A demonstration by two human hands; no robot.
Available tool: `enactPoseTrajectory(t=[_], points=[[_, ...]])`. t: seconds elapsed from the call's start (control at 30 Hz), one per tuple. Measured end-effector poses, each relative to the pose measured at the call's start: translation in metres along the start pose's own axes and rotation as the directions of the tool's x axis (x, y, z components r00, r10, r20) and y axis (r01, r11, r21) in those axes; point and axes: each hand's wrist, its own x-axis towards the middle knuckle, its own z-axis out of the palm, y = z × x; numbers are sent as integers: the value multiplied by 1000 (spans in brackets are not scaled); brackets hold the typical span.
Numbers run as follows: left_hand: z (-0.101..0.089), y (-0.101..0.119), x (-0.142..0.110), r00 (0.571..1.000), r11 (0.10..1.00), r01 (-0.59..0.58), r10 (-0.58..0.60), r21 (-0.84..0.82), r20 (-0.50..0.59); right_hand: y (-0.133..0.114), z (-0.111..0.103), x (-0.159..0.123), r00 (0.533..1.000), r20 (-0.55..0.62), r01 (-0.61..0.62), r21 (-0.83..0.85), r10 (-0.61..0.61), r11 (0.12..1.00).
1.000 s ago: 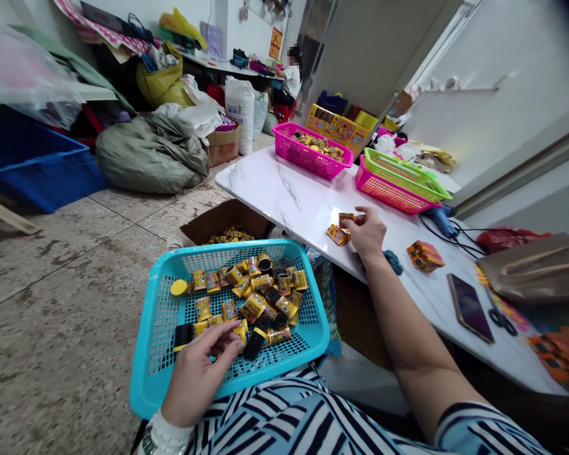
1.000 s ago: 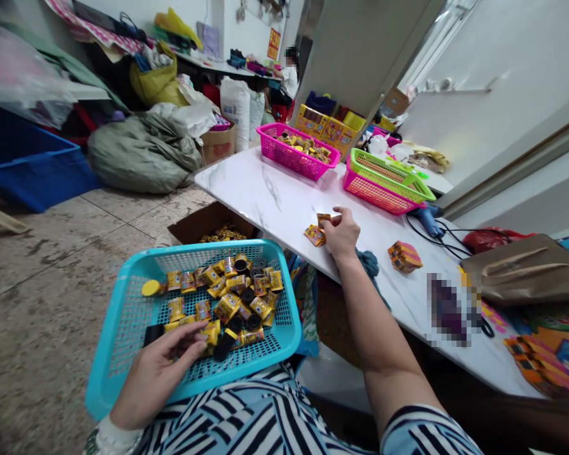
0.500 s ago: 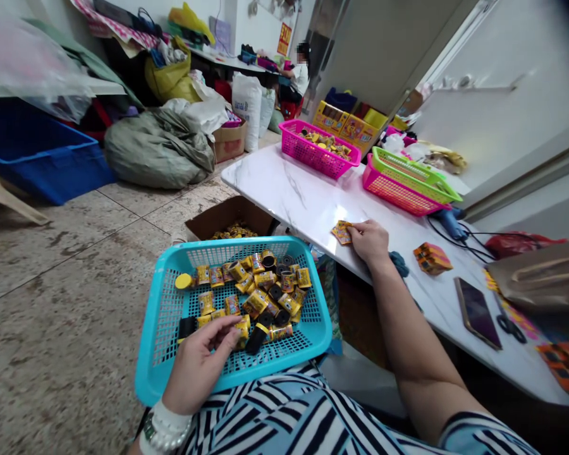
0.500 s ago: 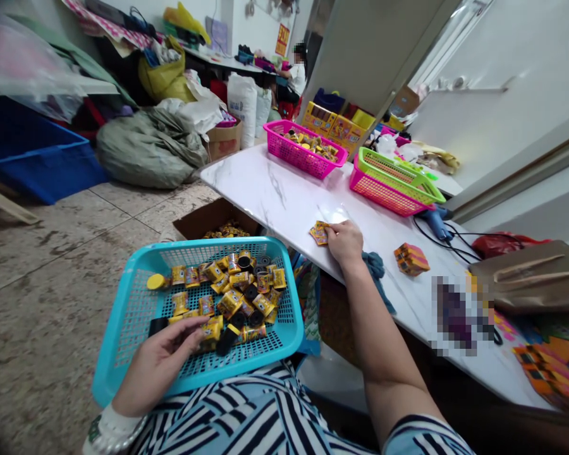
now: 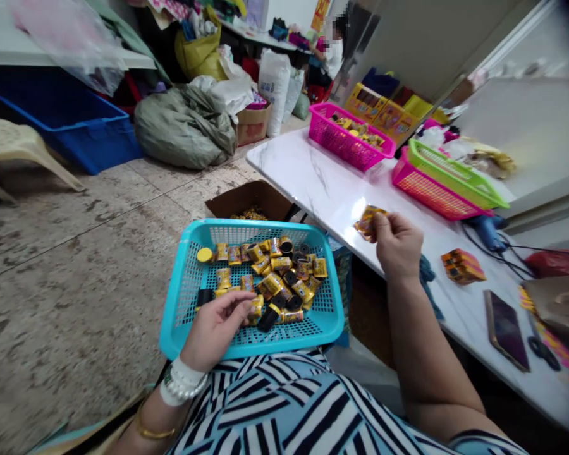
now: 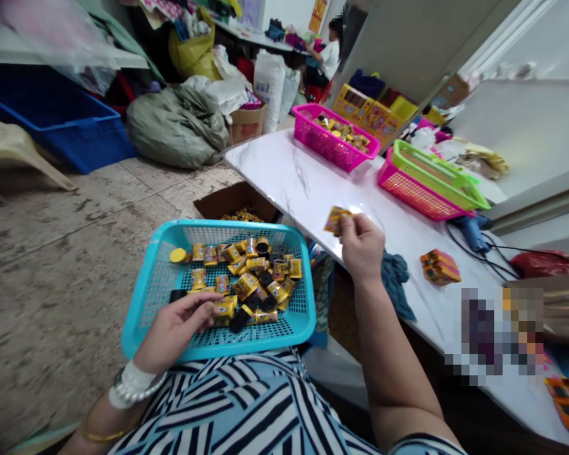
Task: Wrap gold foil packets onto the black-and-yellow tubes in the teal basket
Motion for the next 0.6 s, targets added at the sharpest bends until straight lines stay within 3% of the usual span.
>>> enactPoseTrajectory(t=[0.03,0.1,0.2,0.3,0.37,0.6], points=[[1,1,-1,1000,999,6,-7,-49,-12,-16,9,-21,990,139,30,39,-35,999],[4,2,-3,1000,991,8,-10,-137,-19,-41,32,-66,909,405,47,137,-99,989],[6,5,-8,996,977,-33,13,-211,-94,-61,63,-119,819,570,-73,224,-70,972],[6,11,-14,971,968,-103,48,-228,-233,-63,82,-143,789,614,-219,250,21,943],[6,14,-18,950,967,-151,86,-203,-300,-61,87,-146,781,623,-252,256,40,933],[8,15,-22,929,980,-189,159,-59,-334,-59,87,-154,807,583,-80,272,-98,959]])
